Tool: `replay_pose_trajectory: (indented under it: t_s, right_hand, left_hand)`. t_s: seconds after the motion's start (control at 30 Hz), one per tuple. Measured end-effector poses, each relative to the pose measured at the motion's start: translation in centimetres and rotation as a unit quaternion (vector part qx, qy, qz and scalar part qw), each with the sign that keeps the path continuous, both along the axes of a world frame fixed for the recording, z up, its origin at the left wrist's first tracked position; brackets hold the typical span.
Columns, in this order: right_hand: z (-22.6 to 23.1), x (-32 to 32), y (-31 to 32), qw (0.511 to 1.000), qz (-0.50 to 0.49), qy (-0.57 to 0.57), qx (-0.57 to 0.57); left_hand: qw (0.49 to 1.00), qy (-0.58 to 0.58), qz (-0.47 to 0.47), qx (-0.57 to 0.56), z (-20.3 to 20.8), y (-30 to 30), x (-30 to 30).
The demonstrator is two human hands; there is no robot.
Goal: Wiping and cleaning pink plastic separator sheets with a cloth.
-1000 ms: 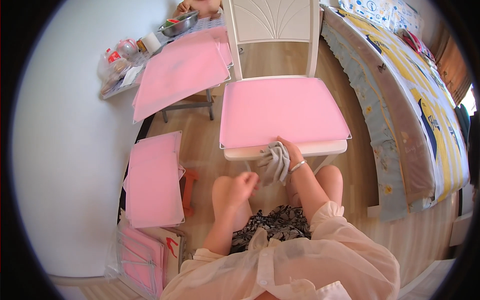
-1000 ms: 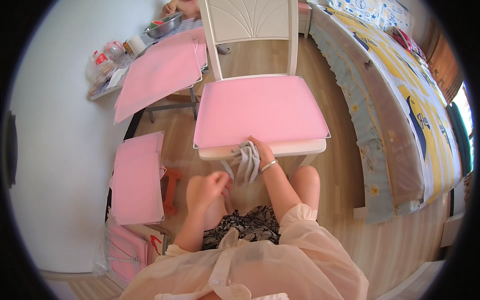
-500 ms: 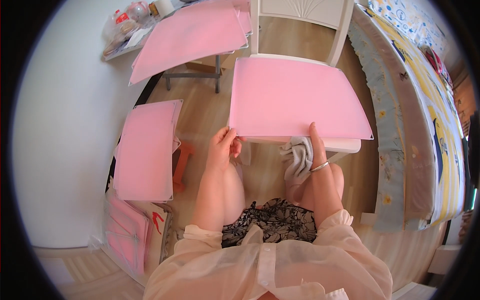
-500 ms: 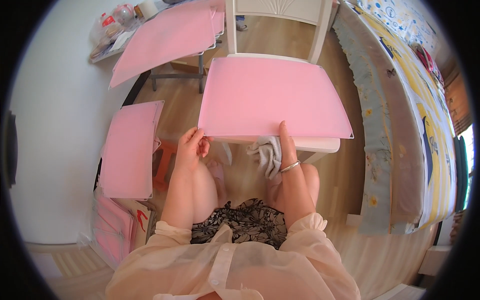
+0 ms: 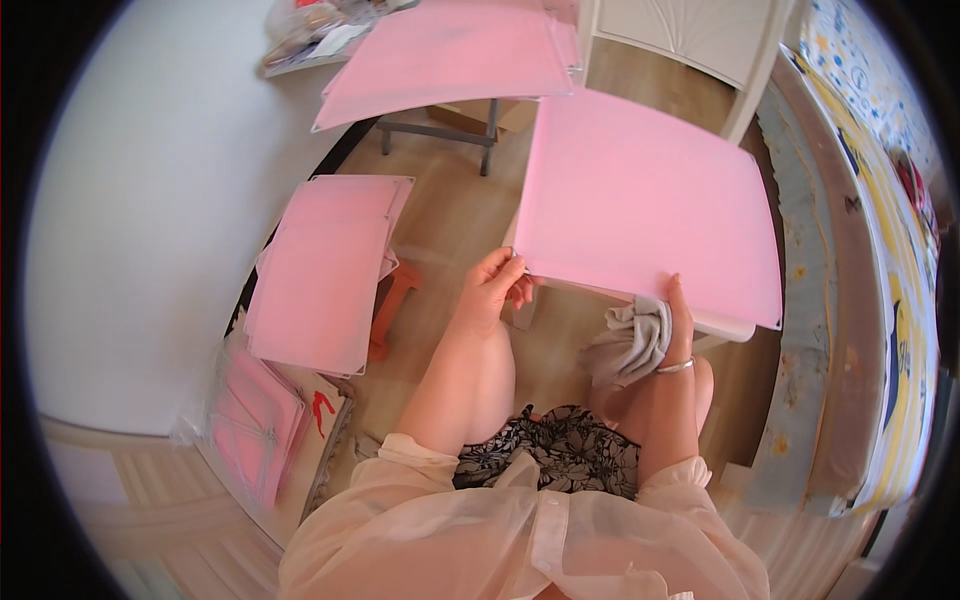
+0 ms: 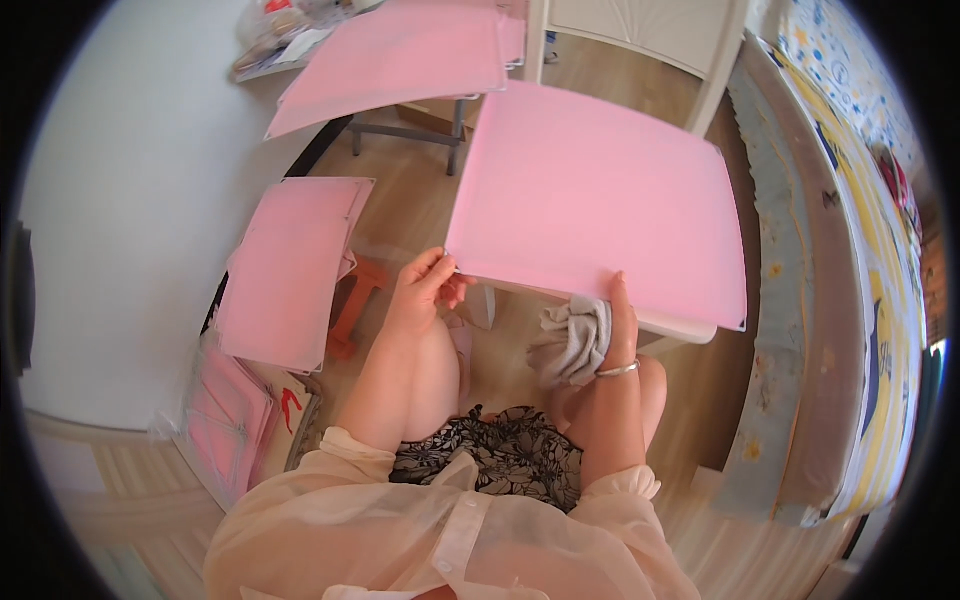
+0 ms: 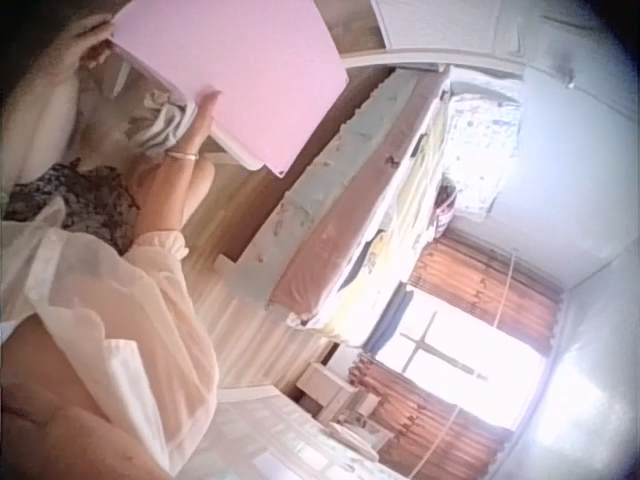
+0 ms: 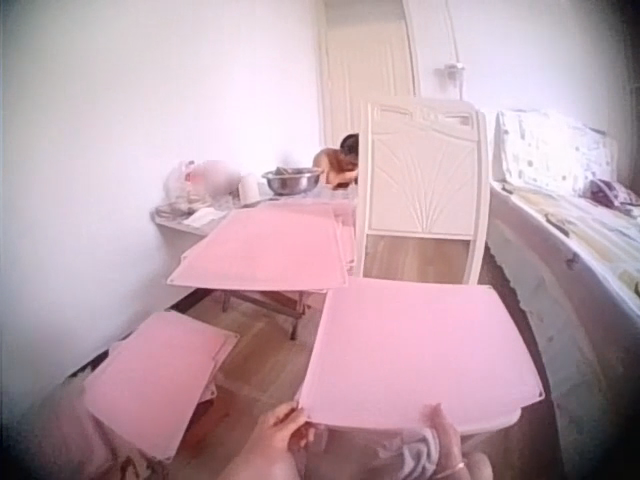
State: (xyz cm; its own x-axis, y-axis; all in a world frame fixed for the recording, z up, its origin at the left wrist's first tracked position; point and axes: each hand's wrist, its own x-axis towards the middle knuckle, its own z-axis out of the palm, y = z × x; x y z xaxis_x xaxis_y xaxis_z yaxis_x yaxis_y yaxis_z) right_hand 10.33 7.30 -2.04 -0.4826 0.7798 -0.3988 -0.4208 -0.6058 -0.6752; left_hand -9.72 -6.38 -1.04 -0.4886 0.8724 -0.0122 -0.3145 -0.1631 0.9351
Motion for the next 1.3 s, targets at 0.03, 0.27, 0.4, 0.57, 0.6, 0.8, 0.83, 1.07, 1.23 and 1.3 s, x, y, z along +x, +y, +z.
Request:
replay_pose_trajectory:
  t_s: [0.03, 0.27, 0.4, 0.57, 0.6, 0.8, 0.83, 1.07, 1.23, 1.3]
  right_hand:
    - [-0.1, 0.1, -0.1, 1.000, 0.008, 0.000, 0.003]
    - [0.4, -0.4, -0.7, 0.998, -0.030, -0.030, 0.040]
    - [-3.5, -1.1, 0.8, 0.993, -0.049, -0.082, 0.068]
    - [-0.8, -0.2, 0.4, 0.995, 0.066, -0.061, 0.045]
    - [-3.6, 1.8, 3.4, 0.990, 0.060, -0.084, 0.096]
    - [-2.4, 0.4, 2.9, 0.991, 0.105, -0.044, 0.074]
    - [-2.8, 0.4, 3.2, 0.991, 0.101, -0.040, 0.079]
    - [-3.9, 0.9, 4.0, 0.983, 0.158, -0.062, 0.063]
    - [-3.3, 0.6, 3.1, 0.984, 0.151, -0.048, 0.076]
    - [-4.0, 0.9, 3.6, 0.986, 0.139, -0.064, 0.074]
  left_hand:
    - [1.000, -0.004, -0.007, -0.002, 0.1, 0.0, -0.1]
    - [0.999, -0.035, 0.004, 0.010, -0.1, -0.1, 0.0]
    - [0.996, -0.062, 0.064, -0.024, -0.4, -1.1, -0.3]
    - [0.982, -0.044, 0.186, -0.002, -2.4, 0.7, 0.4]
    - [0.973, -0.036, 0.226, 0.040, -1.1, 0.0, 0.9]
    - [0.821, -0.063, 0.566, 0.029, -1.6, -16.6, -3.3]
    - [0.783, -0.029, 0.621, 0.019, -3.1, -20.3, -4.6]
    - [0.660, -0.184, 0.712, 0.152, -2.9, -32.2, -7.8]
    - [0.721, -0.201, 0.654, 0.109, -1.7, -24.9, -6.6]
    - [0.687, -0.166, 0.686, 0.172, -1.1, -25.4, -7.7]
